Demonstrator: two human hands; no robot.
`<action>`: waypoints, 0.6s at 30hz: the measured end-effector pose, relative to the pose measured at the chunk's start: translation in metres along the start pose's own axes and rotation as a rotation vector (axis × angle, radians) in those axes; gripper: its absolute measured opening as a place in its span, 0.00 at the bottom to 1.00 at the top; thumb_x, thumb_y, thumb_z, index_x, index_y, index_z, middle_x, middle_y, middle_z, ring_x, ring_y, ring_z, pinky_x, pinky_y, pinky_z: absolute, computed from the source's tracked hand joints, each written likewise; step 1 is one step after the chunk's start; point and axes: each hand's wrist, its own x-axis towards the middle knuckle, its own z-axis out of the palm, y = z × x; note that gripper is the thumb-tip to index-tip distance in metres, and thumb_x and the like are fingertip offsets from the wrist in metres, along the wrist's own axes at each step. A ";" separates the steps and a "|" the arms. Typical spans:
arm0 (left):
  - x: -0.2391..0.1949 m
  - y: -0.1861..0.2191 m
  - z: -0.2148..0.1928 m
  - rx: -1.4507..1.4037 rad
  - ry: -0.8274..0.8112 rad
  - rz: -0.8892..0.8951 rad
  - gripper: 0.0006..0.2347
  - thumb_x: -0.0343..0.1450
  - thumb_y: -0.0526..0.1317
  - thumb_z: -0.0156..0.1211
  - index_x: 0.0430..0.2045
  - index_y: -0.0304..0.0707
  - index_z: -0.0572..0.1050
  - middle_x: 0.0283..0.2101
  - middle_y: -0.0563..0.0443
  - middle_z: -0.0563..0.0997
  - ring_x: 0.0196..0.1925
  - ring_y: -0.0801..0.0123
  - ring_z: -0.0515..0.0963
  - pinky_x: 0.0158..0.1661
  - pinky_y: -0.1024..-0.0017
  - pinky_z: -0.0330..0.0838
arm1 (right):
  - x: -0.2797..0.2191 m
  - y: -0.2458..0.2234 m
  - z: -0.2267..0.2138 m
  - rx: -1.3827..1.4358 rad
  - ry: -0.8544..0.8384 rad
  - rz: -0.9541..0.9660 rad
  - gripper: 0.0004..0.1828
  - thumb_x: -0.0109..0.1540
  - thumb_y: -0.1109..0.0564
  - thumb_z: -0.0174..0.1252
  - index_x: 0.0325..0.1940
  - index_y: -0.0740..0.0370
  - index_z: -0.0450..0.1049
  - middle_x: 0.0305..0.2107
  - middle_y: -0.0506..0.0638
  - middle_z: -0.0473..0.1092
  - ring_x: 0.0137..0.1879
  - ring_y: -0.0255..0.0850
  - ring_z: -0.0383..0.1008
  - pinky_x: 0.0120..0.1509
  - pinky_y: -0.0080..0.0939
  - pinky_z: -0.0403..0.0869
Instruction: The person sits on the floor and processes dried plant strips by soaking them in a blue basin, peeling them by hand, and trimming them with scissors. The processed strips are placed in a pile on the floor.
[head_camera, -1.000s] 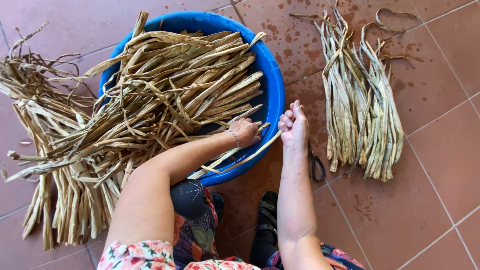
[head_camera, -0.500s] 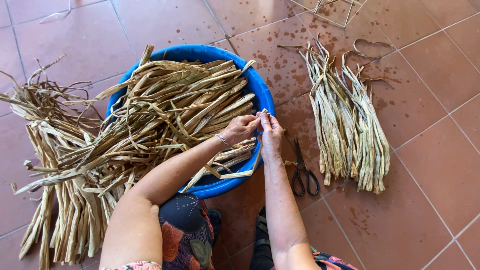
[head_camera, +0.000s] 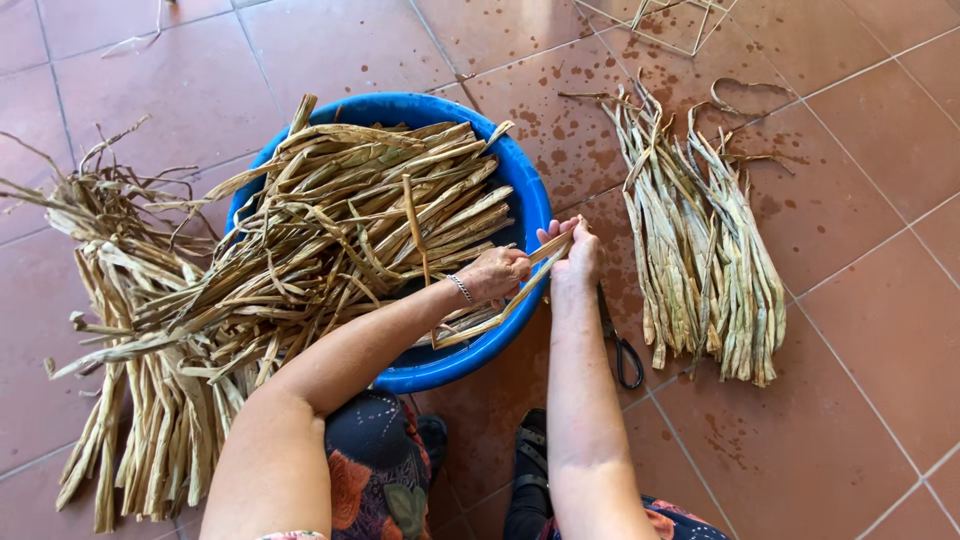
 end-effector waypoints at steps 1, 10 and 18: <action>-0.004 0.000 0.001 0.027 -0.004 -0.002 0.14 0.74 0.44 0.42 0.27 0.37 0.75 0.21 0.52 0.75 0.20 0.74 0.76 0.19 0.71 0.74 | 0.013 -0.003 -0.004 0.041 0.016 -0.003 0.13 0.71 0.52 0.49 0.33 0.57 0.67 0.28 0.48 0.69 0.35 0.41 0.73 0.48 0.56 0.81; -0.046 -0.022 -0.022 0.169 -0.001 -0.071 0.12 0.74 0.43 0.43 0.28 0.40 0.75 0.19 0.54 0.73 0.18 0.72 0.74 0.21 0.69 0.75 | 0.111 -0.035 -0.053 0.206 0.247 -0.094 0.13 0.68 0.54 0.46 0.29 0.56 0.64 0.20 0.47 0.62 0.27 0.41 0.69 0.47 0.56 0.83; -0.083 -0.079 -0.080 0.229 -0.004 -0.094 0.12 0.73 0.44 0.44 0.28 0.41 0.77 0.20 0.56 0.72 0.22 0.74 0.70 0.25 0.68 0.68 | 0.129 -0.096 -0.061 0.225 0.410 -0.252 0.15 0.64 0.55 0.44 0.23 0.57 0.64 0.16 0.45 0.62 0.22 0.40 0.64 0.43 0.58 0.83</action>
